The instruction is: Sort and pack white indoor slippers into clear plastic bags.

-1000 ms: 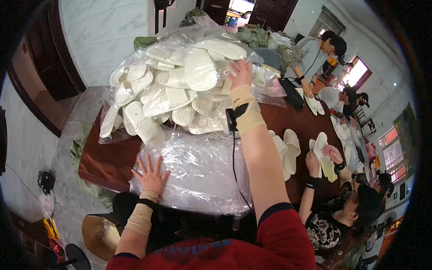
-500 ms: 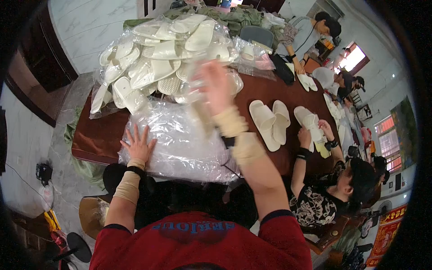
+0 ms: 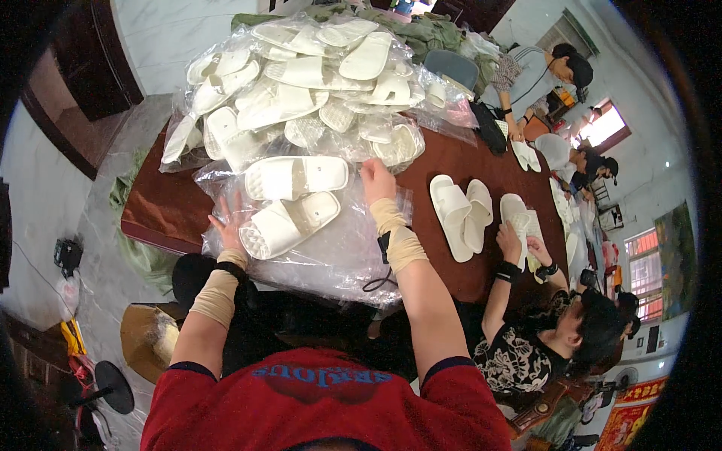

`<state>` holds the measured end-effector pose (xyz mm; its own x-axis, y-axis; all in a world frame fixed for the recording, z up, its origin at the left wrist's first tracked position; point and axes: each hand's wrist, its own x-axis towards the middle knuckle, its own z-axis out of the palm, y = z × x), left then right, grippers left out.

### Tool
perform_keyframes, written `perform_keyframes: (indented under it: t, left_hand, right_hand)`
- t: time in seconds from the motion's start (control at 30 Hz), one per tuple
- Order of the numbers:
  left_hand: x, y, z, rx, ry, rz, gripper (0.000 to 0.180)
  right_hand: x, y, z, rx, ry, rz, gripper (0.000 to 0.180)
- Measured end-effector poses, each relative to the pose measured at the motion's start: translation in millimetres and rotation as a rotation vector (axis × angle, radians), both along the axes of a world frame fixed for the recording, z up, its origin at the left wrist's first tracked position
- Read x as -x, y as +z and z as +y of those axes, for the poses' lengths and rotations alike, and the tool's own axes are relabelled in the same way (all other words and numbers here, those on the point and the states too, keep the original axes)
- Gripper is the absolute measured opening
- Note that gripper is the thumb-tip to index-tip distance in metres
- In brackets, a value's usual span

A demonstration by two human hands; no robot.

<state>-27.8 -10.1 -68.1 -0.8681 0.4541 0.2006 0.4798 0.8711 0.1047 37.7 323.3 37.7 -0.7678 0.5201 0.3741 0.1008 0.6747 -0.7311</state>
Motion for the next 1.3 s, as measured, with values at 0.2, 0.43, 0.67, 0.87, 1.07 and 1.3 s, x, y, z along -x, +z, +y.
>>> perform_keyframes:
  t: [0.2,0.43,0.67,0.87,1.07,1.3]
  left_hand:
    - [0.9,-15.8,-15.2,-0.064,0.046,0.12,0.055]
    - [0.2,0.2,-2.0,0.076,0.03,-0.086,0.057]
    - [-2.6,15.3,-1.2,0.043,0.069,-0.037,0.057]
    - [-0.3,4.0,-5.5,0.016,0.041,0.023,0.056]
    - [-1.0,-1.5,-6.3,0.009,0.051,-0.003,0.052]
    - [-3.5,11.4,-5.2,0.078,0.066,-0.023,0.057]
  right_hand:
    - [18.4,-8.0,-38.7,0.007,-0.017,-0.17,0.025]
    - [-17.7,30.3,-40.5,0.743,0.141,-0.071,0.019]
    - [-131.8,-5.6,-6.9,0.869,-0.032,-0.233,0.019]
    - [-112.8,-8.1,-10.1,1.036,-0.093,0.088,0.022]
    - [-81.4,45.9,-51.6,0.763,0.383,0.066,0.02]
    - [-107.3,58.6,-28.8,0.948,0.52,-0.329,0.036]
